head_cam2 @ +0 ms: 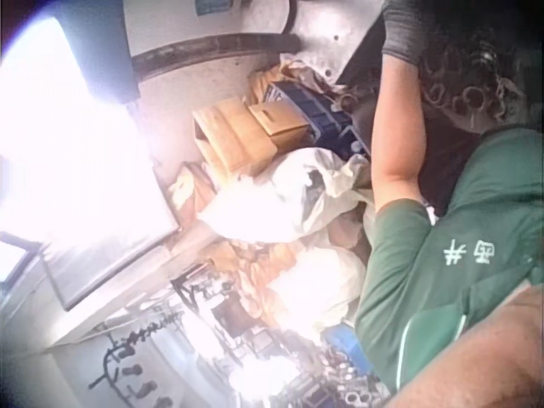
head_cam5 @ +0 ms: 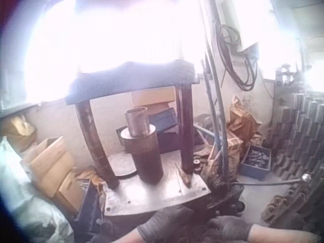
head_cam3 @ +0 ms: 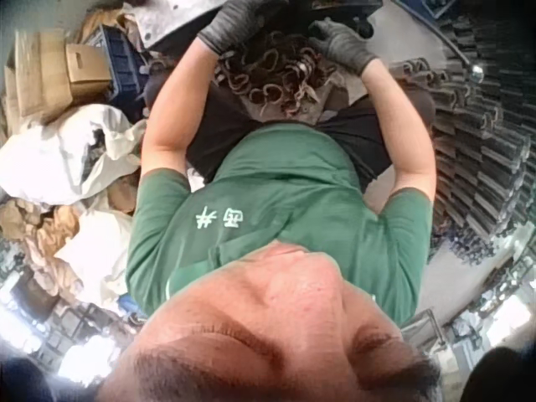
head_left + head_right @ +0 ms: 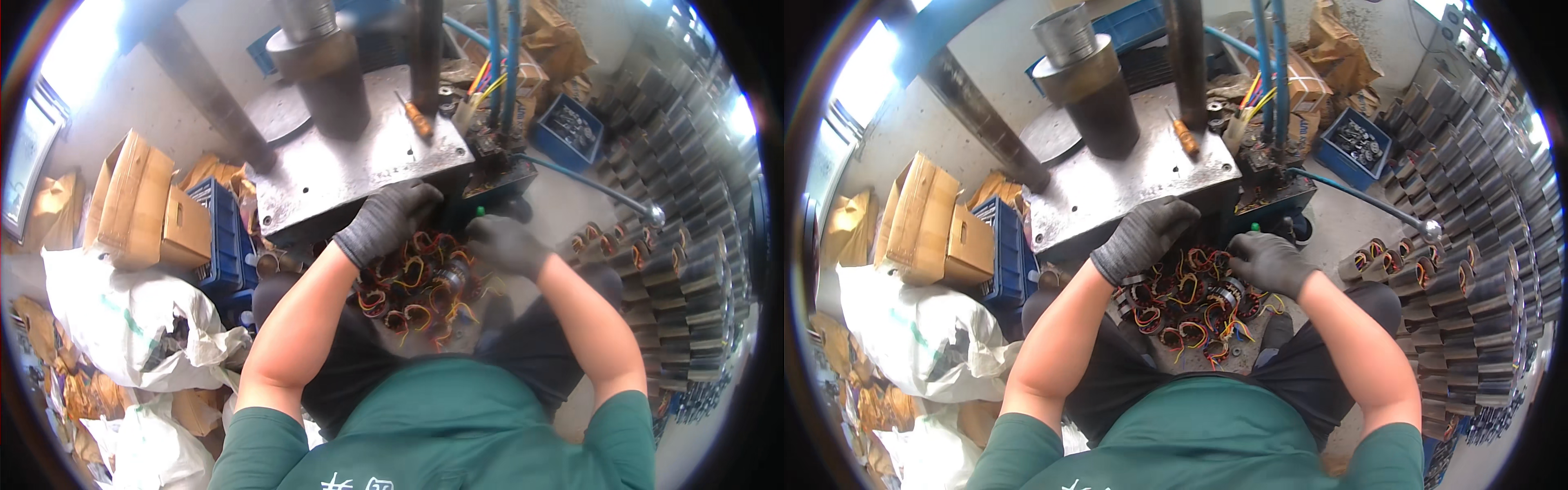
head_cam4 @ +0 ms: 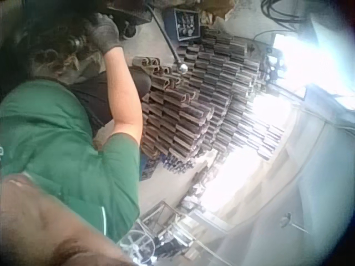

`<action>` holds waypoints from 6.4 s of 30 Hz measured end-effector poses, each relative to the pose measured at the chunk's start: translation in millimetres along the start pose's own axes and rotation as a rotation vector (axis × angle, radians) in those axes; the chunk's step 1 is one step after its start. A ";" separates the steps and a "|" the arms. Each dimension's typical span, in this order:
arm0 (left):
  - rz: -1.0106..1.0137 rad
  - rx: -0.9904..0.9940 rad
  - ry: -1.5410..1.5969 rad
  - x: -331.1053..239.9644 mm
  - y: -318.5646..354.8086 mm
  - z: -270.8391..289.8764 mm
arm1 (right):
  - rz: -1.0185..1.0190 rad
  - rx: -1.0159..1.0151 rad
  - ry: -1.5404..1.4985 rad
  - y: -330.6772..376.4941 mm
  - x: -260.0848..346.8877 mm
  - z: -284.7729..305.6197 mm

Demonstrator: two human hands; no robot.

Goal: The person is using a hydraulic press to assemble metal components and then uses a screwdriver-like tool for detailed adjustment.

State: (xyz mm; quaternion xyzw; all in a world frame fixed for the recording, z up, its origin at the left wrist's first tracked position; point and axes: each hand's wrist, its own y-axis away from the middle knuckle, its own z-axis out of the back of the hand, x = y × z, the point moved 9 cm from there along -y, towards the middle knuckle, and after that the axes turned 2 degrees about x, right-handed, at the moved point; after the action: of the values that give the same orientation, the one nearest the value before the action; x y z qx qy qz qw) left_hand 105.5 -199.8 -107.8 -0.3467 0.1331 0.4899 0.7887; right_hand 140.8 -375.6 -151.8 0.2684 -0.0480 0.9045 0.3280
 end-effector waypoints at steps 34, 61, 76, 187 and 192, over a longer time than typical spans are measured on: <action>0.154 0.506 -0.269 18.5 28.7 -51.4 | -0.098 0.063 -0.100 -63.6 -41.9 -151.3; 0.715 -0.593 0.015 155.1 81.2 117.1 | -0.037 -0.411 -1.406 -25.9 -42.2 7.7; 0.191 -0.295 0.000 -9.9 19.4 41.4 | -0.050 -0.395 -2.161 -50.0 -9.0 23.7; 0.706 0.004 0.018 29.7 10.2 18.5 | 0.082 -0.283 -0.788 -50.2 50.2 -10.6; 0.423 -0.146 0.402 14.9 22.2 20.8 | -0.033 -0.215 -1.232 -48.9 32.9 -2.8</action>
State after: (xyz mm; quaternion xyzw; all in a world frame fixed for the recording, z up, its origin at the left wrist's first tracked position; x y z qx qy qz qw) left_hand 90.8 -169.4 -110.1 -0.4570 0.3204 0.5733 0.5998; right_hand 148.7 -318.0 -141.5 0.7068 -0.3150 0.5684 0.2795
